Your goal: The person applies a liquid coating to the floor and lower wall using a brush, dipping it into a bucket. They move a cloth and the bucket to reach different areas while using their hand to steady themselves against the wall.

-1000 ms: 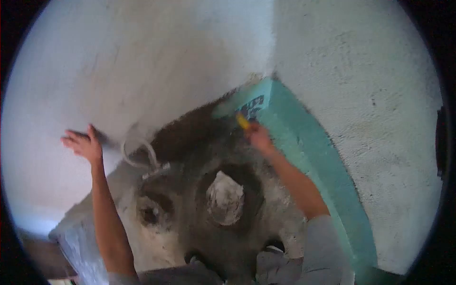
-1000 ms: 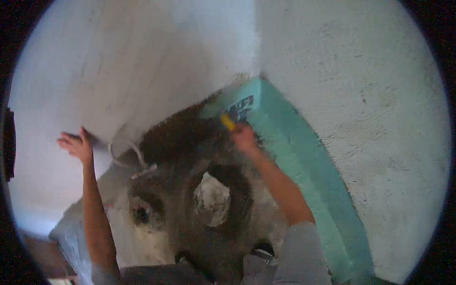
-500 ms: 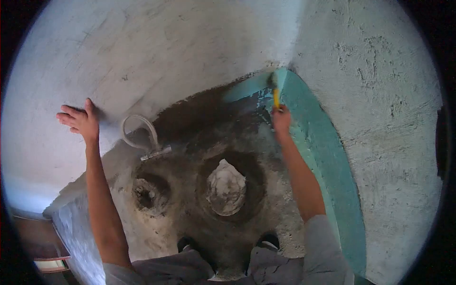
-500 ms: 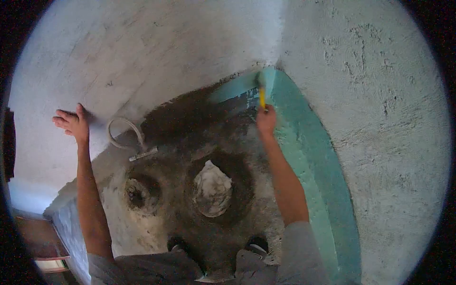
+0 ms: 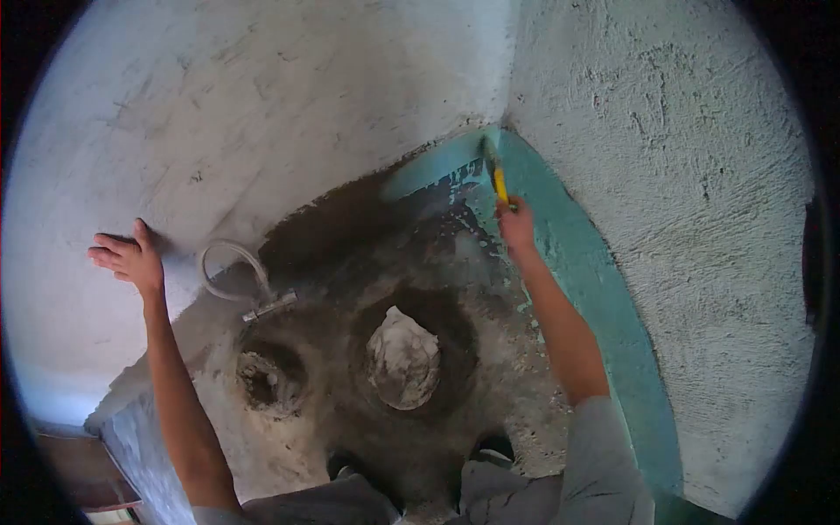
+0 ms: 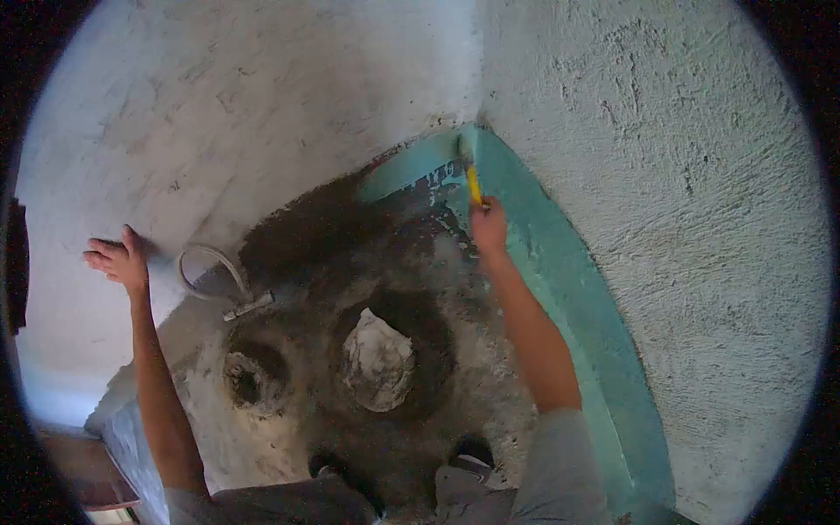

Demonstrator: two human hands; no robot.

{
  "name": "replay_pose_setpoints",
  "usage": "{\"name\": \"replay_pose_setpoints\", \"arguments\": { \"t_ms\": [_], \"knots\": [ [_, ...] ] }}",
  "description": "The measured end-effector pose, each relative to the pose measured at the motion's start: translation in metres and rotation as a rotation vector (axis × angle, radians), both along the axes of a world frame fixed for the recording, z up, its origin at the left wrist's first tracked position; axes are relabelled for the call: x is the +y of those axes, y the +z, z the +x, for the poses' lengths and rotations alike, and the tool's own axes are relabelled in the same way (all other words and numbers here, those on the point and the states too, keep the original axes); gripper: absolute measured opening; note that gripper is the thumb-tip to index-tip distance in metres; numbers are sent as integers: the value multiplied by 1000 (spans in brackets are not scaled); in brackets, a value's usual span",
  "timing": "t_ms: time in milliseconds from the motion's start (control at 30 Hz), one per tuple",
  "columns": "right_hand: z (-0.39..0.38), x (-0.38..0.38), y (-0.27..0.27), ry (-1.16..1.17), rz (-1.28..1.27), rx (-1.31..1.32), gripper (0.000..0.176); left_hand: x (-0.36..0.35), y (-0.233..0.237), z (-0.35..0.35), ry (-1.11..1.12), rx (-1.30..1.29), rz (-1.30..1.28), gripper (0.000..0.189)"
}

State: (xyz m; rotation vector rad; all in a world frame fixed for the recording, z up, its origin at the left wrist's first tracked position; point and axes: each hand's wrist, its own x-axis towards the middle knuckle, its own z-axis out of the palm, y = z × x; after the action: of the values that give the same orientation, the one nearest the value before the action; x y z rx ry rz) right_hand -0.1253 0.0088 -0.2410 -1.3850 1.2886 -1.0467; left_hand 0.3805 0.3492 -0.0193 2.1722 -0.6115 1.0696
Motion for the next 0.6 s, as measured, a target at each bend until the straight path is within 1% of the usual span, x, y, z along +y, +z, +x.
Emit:
{"name": "replay_pose_setpoints", "arguments": {
  "t_ms": [67,100,167,233,300,367,433,533,600],
  "knots": [
    [3,-40,-30,-75,-89,61,30,0,-2,4,-15,-35,-23,101],
    [8,-42,-29,-96,-74,104,29,0,-2,6,-23,-53,-34,102],
    [31,-37,-28,-138,-46,189,28,1,-2,7,-25,-47,-24,102],
    [57,-6,-38,-91,-187,187,28,1,-2,6,-31,-40,-23,102],
    [79,31,-35,46,-248,210,28,1,-1,2,-41,-33,-26,103],
    [94,73,-37,167,-201,226,29,1,-2,3,-44,-45,-33,102],
    [102,104,-40,285,-267,155,29,1,-3,4,-49,-56,-38,102],
    [90,120,-20,440,-227,91,29,1,-4,6,-48,-60,-36,102],
    [77,106,-1,501,-129,134,28,1,-3,5,-28,-45,-28,101]
  ]
}}
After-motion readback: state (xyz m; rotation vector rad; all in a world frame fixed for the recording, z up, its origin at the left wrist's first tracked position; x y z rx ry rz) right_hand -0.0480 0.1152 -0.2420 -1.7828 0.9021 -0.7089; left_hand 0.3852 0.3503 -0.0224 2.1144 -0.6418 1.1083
